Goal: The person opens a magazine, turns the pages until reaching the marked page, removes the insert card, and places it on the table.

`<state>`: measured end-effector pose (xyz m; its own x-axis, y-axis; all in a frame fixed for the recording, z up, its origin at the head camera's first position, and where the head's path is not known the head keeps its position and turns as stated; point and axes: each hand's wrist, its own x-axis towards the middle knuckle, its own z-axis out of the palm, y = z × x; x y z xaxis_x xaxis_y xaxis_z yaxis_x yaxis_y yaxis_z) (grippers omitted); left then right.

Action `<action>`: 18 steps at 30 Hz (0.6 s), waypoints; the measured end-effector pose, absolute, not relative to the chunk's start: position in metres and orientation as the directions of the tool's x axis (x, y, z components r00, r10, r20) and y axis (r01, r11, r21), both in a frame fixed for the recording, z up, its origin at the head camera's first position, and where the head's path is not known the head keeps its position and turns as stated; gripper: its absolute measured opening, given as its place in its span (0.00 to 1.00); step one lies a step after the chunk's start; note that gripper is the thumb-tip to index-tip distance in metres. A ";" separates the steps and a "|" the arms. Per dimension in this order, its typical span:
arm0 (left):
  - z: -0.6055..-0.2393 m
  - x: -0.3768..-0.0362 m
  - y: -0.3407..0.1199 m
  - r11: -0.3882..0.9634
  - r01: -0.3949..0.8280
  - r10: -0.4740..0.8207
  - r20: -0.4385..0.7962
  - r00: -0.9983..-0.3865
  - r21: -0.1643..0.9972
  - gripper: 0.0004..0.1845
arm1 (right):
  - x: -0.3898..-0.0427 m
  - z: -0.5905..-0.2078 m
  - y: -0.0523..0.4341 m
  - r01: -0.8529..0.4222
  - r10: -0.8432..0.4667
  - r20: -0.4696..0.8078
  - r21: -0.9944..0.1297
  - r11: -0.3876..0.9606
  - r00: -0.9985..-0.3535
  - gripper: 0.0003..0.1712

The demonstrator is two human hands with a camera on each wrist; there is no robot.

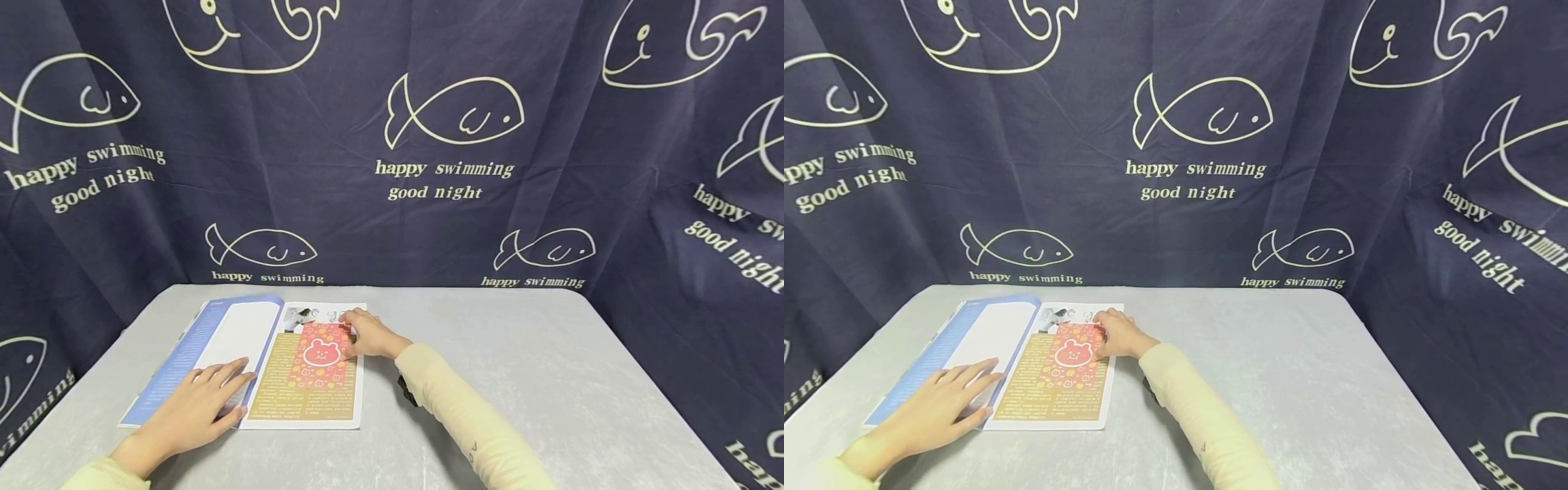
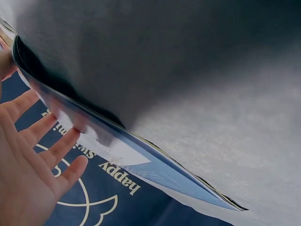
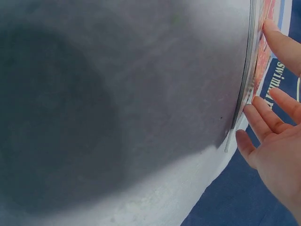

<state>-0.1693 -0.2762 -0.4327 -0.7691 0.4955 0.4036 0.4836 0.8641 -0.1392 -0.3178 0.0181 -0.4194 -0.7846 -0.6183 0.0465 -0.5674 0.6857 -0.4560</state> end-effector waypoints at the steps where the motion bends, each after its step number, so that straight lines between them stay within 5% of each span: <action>1: -0.432 -0.169 -0.276 0.867 0.480 0.492 0.393 -0.777 -0.135 0.27 | -0.318 -0.420 0.018 -0.567 -0.618 0.050 -0.461 0.683 -0.785 0.36; 18: -0.431 -0.169 -0.274 0.898 0.433 0.437 0.275 -0.857 -0.078 0.28 | -0.319 -0.419 0.016 -0.562 -0.620 0.058 -0.495 0.663 -0.782 0.37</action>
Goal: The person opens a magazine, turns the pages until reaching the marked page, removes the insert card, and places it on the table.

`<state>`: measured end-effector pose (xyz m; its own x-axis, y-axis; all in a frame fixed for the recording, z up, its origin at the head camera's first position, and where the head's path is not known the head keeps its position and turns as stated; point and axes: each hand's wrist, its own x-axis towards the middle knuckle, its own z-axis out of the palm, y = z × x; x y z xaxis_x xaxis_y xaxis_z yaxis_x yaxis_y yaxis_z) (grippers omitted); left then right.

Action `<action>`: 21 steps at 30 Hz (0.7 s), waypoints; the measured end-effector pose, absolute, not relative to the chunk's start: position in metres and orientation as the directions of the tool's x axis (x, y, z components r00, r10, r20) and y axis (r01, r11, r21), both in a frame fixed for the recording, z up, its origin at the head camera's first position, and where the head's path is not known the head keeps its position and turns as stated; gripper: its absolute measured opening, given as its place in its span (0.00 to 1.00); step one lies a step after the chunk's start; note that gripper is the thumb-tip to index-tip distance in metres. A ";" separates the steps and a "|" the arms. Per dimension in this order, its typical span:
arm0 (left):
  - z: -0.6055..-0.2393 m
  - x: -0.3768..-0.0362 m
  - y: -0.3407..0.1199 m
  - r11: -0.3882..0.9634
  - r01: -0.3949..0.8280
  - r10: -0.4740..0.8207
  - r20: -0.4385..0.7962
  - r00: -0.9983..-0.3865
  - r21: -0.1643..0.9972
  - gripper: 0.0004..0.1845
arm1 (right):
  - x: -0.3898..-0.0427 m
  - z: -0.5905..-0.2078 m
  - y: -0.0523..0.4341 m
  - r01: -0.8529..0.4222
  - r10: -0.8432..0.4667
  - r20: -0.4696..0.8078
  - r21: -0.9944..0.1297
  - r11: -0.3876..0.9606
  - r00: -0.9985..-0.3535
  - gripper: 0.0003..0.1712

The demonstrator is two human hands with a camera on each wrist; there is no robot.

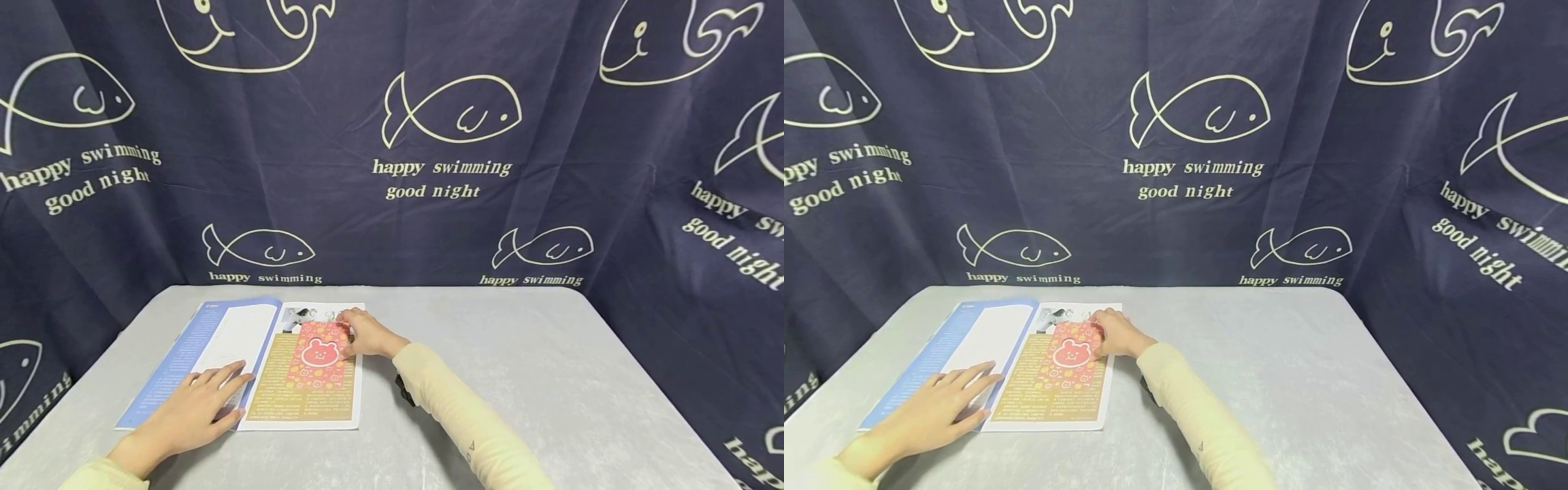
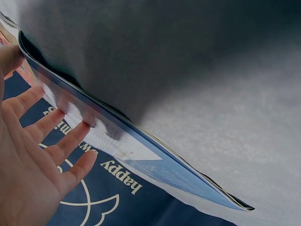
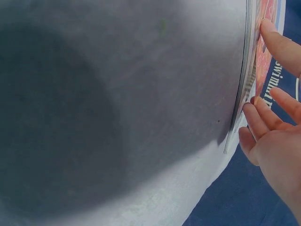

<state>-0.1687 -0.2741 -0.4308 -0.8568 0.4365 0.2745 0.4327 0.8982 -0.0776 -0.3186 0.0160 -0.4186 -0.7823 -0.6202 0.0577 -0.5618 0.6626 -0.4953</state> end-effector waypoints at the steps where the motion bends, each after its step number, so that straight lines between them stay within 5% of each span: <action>1: -0.431 -0.169 -0.274 0.899 0.432 0.436 0.275 -0.857 -0.077 0.28 | -0.319 -0.418 0.016 -0.564 -0.620 0.063 -0.493 0.662 -0.782 0.37; 21: -0.429 -0.168 -0.273 0.903 0.424 0.426 0.277 -0.861 -0.068 0.28 | -0.325 -0.421 0.017 -0.541 -0.605 0.112 -0.594 0.595 -0.788 0.24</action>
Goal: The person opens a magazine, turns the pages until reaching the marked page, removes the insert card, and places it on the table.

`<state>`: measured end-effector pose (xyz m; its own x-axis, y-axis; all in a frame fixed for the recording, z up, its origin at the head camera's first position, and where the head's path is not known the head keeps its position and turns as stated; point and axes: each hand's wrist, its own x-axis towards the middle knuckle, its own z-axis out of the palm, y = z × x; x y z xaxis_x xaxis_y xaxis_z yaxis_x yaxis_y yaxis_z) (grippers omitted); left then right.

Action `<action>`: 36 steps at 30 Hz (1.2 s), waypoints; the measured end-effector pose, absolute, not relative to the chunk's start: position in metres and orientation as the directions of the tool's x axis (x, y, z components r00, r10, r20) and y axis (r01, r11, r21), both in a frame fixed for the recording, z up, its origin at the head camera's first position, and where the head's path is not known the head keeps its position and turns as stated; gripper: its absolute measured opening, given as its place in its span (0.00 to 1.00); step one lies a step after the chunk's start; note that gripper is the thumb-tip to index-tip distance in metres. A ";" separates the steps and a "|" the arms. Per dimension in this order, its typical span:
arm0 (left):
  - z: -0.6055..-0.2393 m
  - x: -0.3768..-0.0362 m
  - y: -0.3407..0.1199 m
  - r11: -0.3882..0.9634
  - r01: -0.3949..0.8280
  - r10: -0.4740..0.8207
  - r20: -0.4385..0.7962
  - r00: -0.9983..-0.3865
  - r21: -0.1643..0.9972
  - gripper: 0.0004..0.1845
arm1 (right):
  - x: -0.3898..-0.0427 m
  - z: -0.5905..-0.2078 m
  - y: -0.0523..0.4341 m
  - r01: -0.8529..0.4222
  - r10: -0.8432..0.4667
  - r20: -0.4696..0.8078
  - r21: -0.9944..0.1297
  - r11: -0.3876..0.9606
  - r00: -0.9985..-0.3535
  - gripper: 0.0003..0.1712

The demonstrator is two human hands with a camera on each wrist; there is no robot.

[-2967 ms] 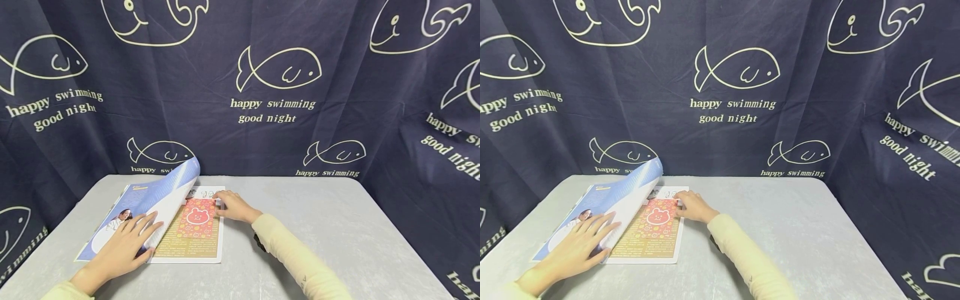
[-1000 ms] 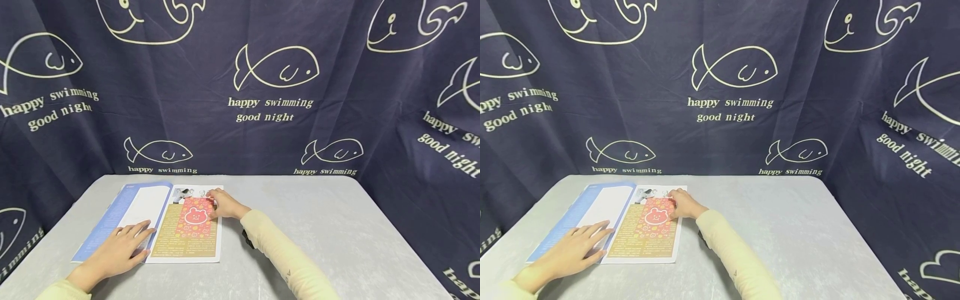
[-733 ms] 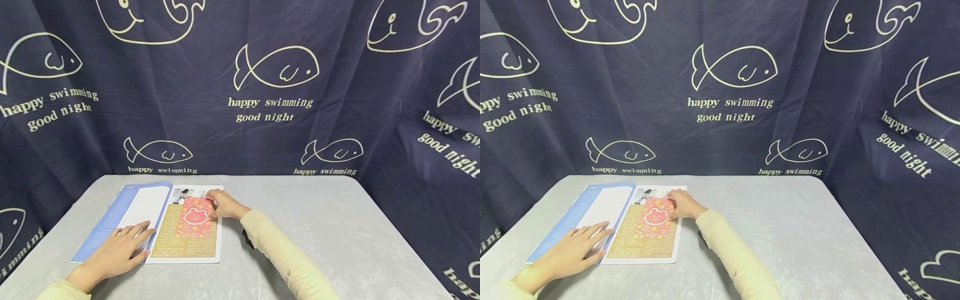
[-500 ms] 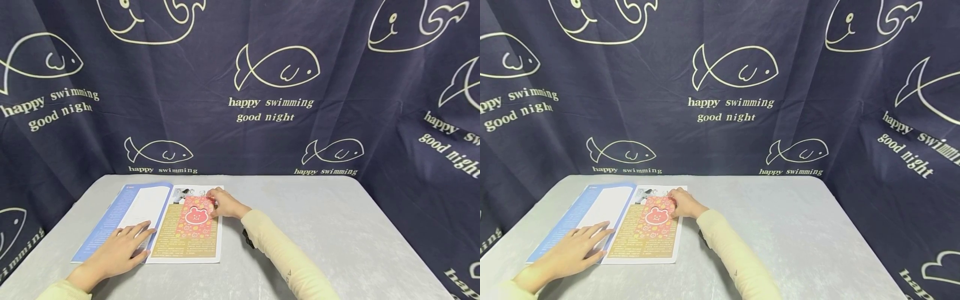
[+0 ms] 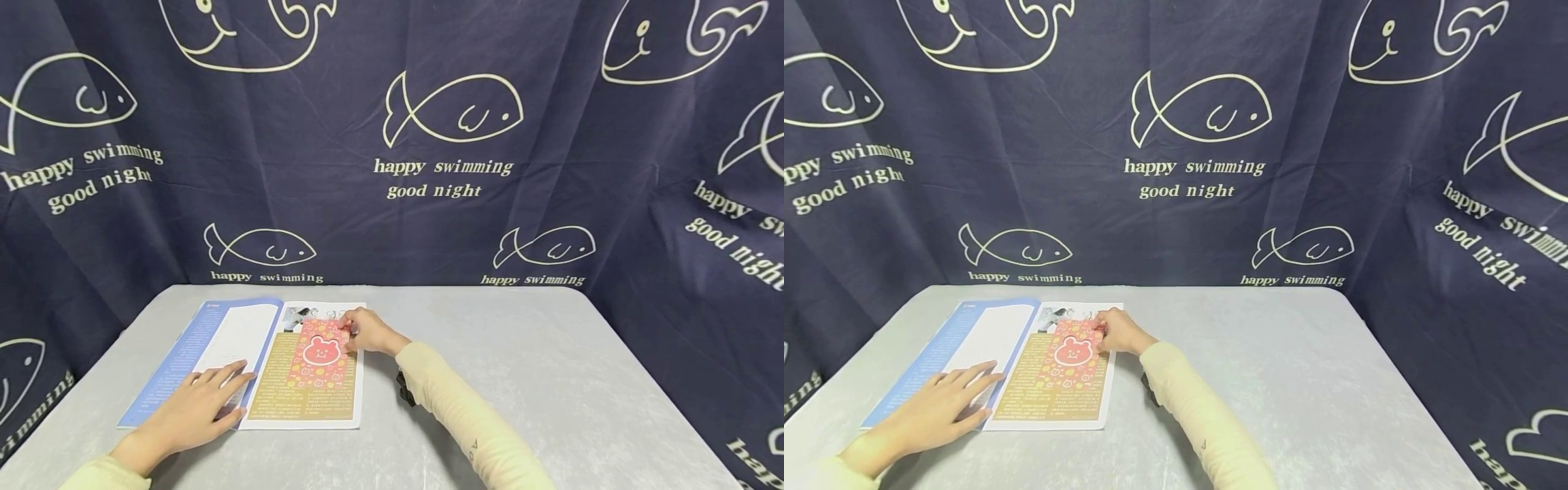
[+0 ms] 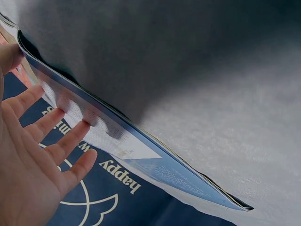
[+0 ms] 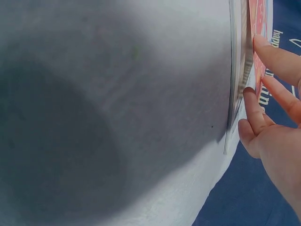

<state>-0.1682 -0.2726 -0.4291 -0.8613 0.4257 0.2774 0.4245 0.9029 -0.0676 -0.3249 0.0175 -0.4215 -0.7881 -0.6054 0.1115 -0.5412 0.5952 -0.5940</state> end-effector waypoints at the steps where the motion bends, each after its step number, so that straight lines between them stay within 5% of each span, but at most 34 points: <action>1: -0.429 -0.168 -0.273 0.903 0.423 0.425 0.276 -0.862 -0.068 0.28 | -0.325 -0.421 0.018 -0.535 -0.602 0.109 -0.600 0.595 -0.791 0.23; 36: -0.432 -0.172 -0.277 0.886 0.456 0.456 0.312 -0.833 -0.077 0.28 | -0.318 -0.410 0.023 -0.259 -0.495 0.053 -0.897 0.358 -0.867 0.24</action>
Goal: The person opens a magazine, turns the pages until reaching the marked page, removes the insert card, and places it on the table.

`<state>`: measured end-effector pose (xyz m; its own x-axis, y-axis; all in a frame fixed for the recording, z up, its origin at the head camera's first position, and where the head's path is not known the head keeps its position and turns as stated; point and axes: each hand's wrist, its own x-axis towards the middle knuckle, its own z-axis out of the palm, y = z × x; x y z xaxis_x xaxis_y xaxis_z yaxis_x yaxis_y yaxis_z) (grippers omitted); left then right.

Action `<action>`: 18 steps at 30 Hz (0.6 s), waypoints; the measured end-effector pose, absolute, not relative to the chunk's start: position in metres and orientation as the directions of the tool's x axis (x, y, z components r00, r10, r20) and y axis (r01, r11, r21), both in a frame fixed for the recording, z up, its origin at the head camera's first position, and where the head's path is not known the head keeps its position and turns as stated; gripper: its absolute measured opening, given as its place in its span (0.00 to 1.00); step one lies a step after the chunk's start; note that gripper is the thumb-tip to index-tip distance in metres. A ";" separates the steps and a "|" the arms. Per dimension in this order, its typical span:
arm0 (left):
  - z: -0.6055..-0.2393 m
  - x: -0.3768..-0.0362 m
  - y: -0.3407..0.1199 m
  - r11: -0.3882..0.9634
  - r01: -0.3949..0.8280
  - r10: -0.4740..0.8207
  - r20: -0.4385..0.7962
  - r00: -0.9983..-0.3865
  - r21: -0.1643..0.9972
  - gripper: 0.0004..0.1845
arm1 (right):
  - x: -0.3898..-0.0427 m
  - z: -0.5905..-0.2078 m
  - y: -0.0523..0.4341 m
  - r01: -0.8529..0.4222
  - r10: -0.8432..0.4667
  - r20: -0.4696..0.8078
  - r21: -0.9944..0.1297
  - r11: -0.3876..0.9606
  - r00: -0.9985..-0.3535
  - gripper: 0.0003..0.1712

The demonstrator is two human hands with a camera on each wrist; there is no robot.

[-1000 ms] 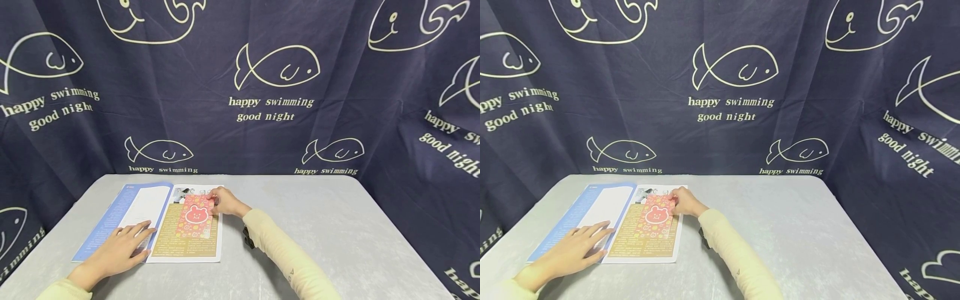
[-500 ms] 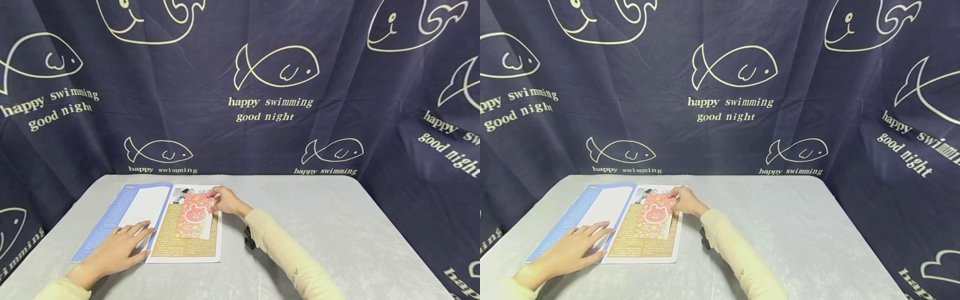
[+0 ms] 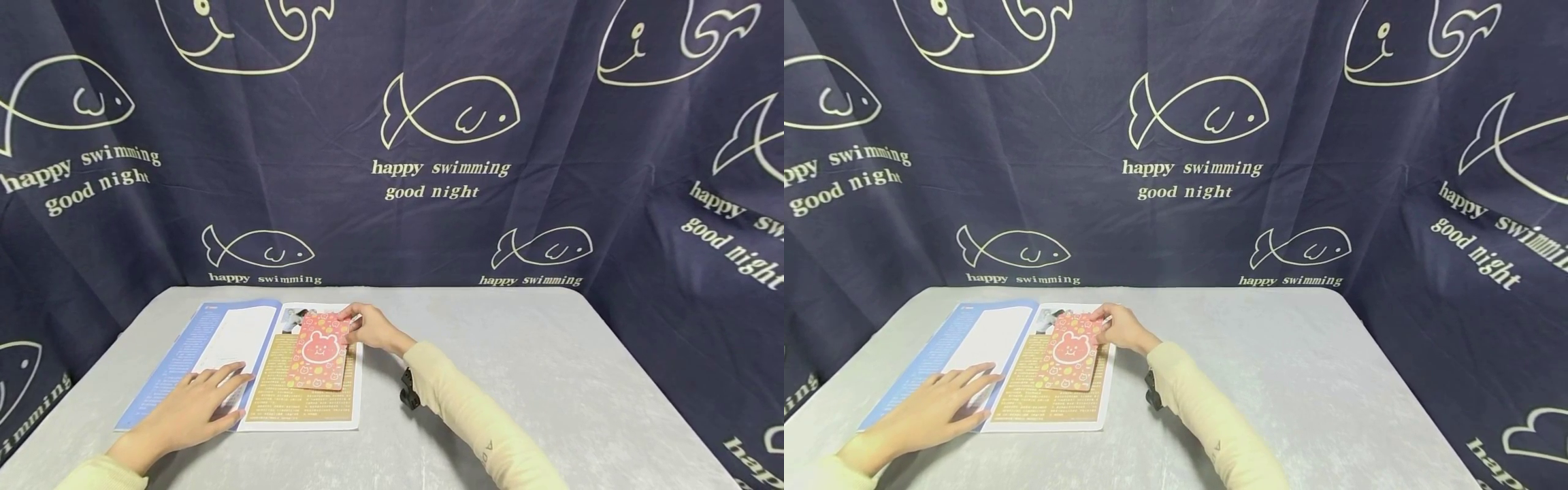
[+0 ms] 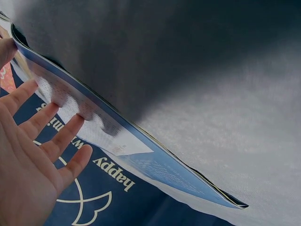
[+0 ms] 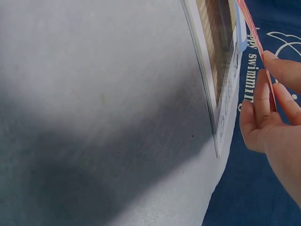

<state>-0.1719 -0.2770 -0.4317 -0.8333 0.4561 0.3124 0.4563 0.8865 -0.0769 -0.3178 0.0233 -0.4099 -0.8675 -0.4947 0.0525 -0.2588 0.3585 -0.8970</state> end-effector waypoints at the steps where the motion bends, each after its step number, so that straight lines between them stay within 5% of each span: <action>1: -0.432 -0.172 -0.277 0.886 0.457 0.457 0.315 -0.832 -0.078 0.28 | -0.317 -0.410 0.023 -0.247 -0.493 0.047 -0.904 0.349 -0.869 0.24; 18: -0.431 -0.171 -0.276 0.886 0.457 0.456 0.324 -0.829 -0.079 0.28 | -0.314 -0.403 0.033 -0.145 -0.481 -0.003 -0.951 0.271 -0.876 0.25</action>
